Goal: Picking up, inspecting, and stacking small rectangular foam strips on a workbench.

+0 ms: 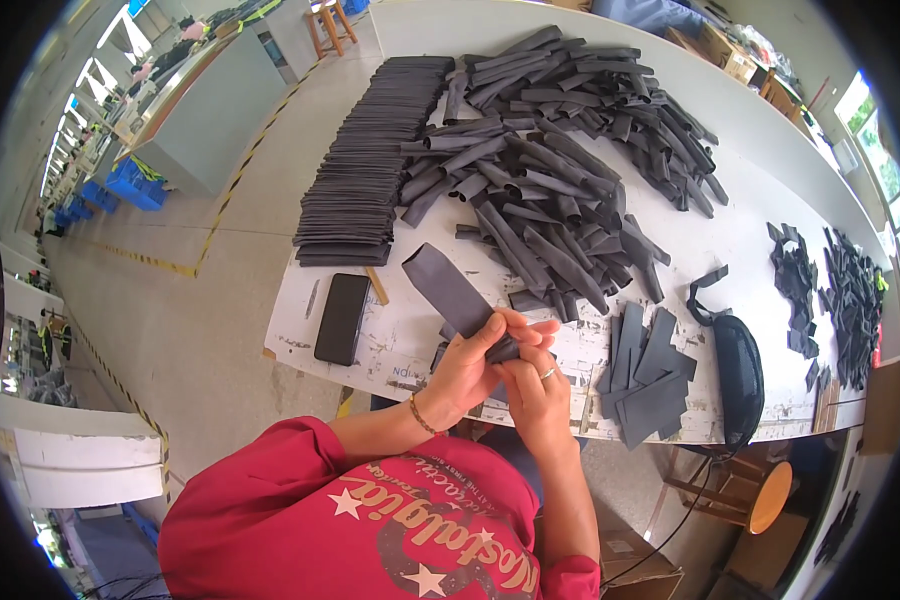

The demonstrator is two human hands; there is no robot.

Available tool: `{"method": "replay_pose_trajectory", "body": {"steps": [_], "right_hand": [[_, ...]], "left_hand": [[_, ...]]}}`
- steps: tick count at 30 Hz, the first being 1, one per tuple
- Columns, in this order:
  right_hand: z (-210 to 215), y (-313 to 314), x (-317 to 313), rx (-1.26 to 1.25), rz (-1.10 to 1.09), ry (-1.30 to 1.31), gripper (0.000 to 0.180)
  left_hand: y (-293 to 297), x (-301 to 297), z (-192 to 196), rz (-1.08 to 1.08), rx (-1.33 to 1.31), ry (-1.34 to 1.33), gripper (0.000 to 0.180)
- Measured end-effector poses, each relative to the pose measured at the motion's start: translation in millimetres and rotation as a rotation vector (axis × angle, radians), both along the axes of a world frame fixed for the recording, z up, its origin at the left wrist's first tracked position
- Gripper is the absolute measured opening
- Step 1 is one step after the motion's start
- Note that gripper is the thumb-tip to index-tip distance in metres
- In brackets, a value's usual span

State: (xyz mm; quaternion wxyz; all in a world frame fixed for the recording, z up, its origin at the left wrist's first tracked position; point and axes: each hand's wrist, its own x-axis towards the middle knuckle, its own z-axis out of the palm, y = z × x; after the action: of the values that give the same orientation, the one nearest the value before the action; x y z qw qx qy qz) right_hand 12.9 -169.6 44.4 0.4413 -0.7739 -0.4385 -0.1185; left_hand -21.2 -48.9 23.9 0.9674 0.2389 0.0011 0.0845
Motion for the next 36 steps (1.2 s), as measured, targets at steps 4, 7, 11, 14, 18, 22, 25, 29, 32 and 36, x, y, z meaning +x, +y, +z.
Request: {"method": "replay_pose_trajectory", "body": {"steps": [4, 7, 11, 14, 18, 22, 25, 29, 32, 36], "right_hand": [[-1, 1, 3, 0.006, -0.001, 0.001, 0.015], [3, 5, -1, 0.024, -0.05, 0.199, 0.015], [-9, 21, -8, 0.217, -0.142, 0.479, 0.014], [-18, 24, -12, 0.547, -0.252, 0.571, 0.009], [-10, -7, 0, 0.641, -0.335, 0.779, 0.004], [9, 17, -14, 0.39, -0.186, 0.741, 0.008], [13, 31, -10, 0.314, -0.236, 0.725, 0.01], [15, 48, -11, 0.421, -0.23, 1.02, 0.012], [8, 40, -13, 0.42, -0.25, 1.072, 0.012], [-19, 4, -14, 0.521, -0.347, 1.033, 0.012]], "left_hand": [[2, 2, -2, -0.027, 0.004, -0.021, 0.03], [6, 5, 1, -0.02, 0.018, -0.025, 0.035], [11, 9, -3, 0.005, 0.054, 0.084, 0.041], [30, 20, -3, 0.107, -0.05, -0.04, 0.039], [60, 29, 3, 0.213, -0.006, -0.173, 0.037], [38, 21, 14, 0.143, 0.14, -0.122, 0.037], [33, 18, 13, 0.164, 0.226, -0.105, 0.036], [30, 15, 5, 0.165, 0.315, -0.098, 0.037], [42, 12, 4, 0.192, 0.266, -0.083, 0.038], [53, 16, 9, 0.258, 0.192, -0.102, 0.036]]}}
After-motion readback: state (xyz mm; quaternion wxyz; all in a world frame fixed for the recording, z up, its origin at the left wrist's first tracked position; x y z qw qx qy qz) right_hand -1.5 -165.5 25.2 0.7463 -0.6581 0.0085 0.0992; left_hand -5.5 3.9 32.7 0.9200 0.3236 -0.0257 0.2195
